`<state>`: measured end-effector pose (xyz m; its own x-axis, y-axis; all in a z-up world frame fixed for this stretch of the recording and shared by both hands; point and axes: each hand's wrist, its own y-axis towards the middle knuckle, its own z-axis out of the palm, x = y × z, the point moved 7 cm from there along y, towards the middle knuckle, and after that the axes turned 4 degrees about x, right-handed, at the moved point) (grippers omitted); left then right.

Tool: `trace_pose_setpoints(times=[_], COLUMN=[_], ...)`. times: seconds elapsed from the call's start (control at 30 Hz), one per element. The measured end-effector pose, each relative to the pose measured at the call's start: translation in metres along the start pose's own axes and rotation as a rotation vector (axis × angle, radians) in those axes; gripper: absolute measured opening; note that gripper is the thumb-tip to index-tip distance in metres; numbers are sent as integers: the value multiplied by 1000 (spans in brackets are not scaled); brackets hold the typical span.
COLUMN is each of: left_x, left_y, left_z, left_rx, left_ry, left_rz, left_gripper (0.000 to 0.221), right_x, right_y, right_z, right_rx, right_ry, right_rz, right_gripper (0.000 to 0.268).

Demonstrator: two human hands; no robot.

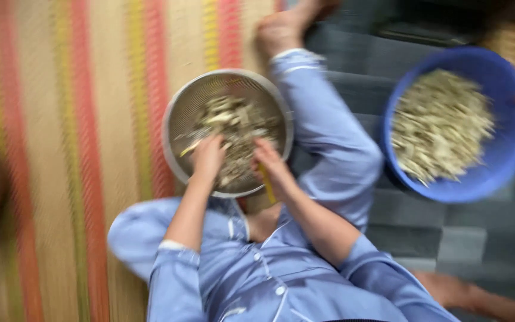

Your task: The person trims and peels small white plant-based items by hand and with a small knife, placing the processed pieces into a metal bowl.

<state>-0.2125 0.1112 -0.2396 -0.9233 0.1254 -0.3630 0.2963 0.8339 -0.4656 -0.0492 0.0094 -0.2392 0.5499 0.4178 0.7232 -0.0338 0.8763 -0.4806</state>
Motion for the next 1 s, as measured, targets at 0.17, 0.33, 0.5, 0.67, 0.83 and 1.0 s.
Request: trace_pose_setpoints(times=[0.17,0.33,0.5,0.67,0.83,1.0], left_x=[-8,-19,-16,-23,-17,-36], left_y=[-1,-5,-9,-35,-71,-111], left_z=[9,4,1,-30,-48,-37], left_rx=[103,43,14,-58,-220,-88], left_ry=[164,296,321,29,-324,-803], left_rz=[-15,18,-19,-47,-5,-214], left_gripper=[41,23,17,13,11,38], right_x=[-15,2,-1,21,42,53], right_y=[4,2,5,-9,-26,-34], right_z=[3,17,18,25,34,47], right_rx=[-79,55,135,163,162,295], right_ry=[101,151,145,80,42,-106], right_rz=[-46,-91,-71,12,94,119], right_gripper=[54,59,56,64,71,68])
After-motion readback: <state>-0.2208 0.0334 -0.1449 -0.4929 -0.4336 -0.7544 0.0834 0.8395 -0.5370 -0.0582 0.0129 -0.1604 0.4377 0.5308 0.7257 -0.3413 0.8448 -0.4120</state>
